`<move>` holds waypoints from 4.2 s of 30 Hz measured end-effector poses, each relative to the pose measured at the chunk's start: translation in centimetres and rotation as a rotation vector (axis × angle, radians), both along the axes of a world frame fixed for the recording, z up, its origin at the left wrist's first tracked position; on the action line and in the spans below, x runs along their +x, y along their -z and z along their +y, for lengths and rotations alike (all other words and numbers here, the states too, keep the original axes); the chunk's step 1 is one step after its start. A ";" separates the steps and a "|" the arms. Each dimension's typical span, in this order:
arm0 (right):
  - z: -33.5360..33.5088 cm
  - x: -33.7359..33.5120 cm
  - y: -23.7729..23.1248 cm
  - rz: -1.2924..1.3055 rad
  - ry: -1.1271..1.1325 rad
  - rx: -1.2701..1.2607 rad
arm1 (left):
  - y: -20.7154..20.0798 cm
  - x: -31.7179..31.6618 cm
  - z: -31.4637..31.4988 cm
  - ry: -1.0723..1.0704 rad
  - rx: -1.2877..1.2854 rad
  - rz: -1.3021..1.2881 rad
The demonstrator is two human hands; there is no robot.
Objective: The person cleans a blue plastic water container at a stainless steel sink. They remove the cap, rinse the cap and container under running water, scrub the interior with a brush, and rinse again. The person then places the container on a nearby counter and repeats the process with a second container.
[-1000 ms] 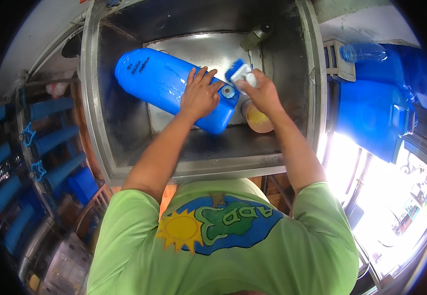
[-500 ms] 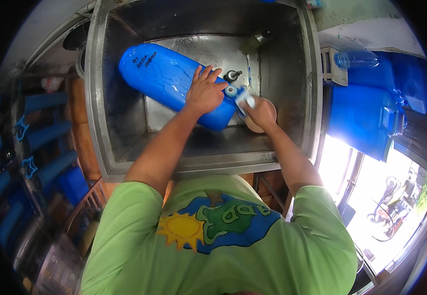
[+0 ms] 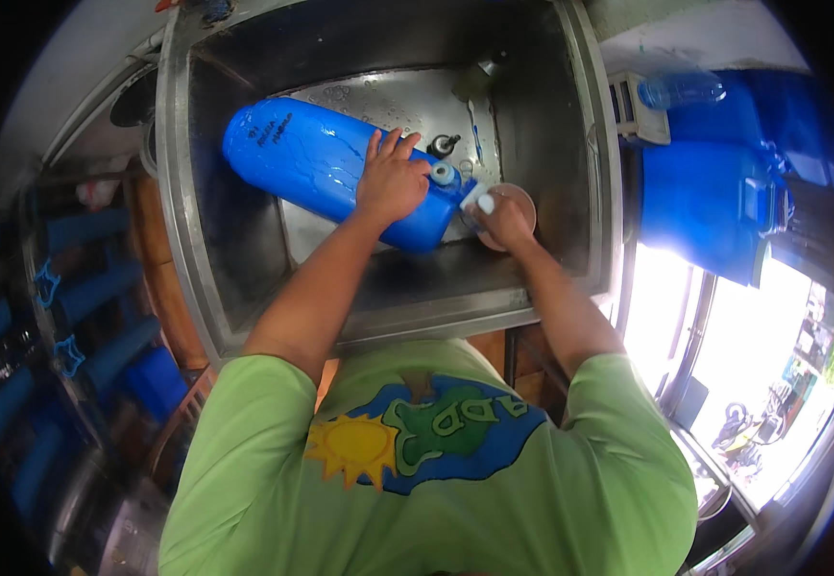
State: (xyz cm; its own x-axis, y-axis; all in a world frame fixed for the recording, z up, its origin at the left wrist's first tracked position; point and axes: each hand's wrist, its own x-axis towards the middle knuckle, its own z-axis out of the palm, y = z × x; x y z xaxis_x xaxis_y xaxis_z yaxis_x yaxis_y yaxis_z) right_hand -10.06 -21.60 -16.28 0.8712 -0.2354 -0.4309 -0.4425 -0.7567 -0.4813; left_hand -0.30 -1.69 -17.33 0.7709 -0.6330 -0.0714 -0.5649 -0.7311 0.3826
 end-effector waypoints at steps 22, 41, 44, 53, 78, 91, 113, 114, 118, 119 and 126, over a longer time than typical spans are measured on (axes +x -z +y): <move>0.3 0.2 -0.1 -0.128 0.047 0.169 | 0.3 -0.2 0.1 -0.001 0.007 -0.081; -1.1 0.4 1.9 0.065 0.066 -0.094 | 0.3 -0.6 0.5 0.001 -0.063 -0.047; -1.4 1.5 2.8 0.030 0.366 0.284 | 0.3 -0.8 0.7 0.004 -0.073 -0.090; 0.9 0.9 0.3 -0.132 0.449 0.591 | 0.2 -1.5 1.1 -0.020 -0.090 -0.099; -8.2 -1.8 5.4 0.352 -0.113 -0.191 | 0.1 -1.3 1.1 -0.024 -0.083 -0.058; -9.9 0.1 15.2 0.774 -0.511 -0.064 | 0.1 -1.6 0.7 -0.040 -0.100 -0.089; 1.2 -0.3 -2.6 0.034 -0.085 0.007 | 0.1 -1.5 1.4 -0.015 -0.036 -0.007; 1.3 -0.5 -2.3 -0.021 -0.047 0.014 | 0.1 -1.4 1.4 -0.014 -0.048 -0.055; 0.5 -1.2 -1.6 -0.262 -0.153 0.221 | 0.0 -1.9 1.5 -0.004 -0.001 -0.037; 0.4 -1.2 -1.5 -0.198 -0.126 0.121 | 0.0 -1.9 1.3 -0.006 -0.040 -0.086; -0.2 -1.2 -0.4 -0.287 -0.162 0.244 | 0.1 -1.4 1.1 0.034 0.055 -0.072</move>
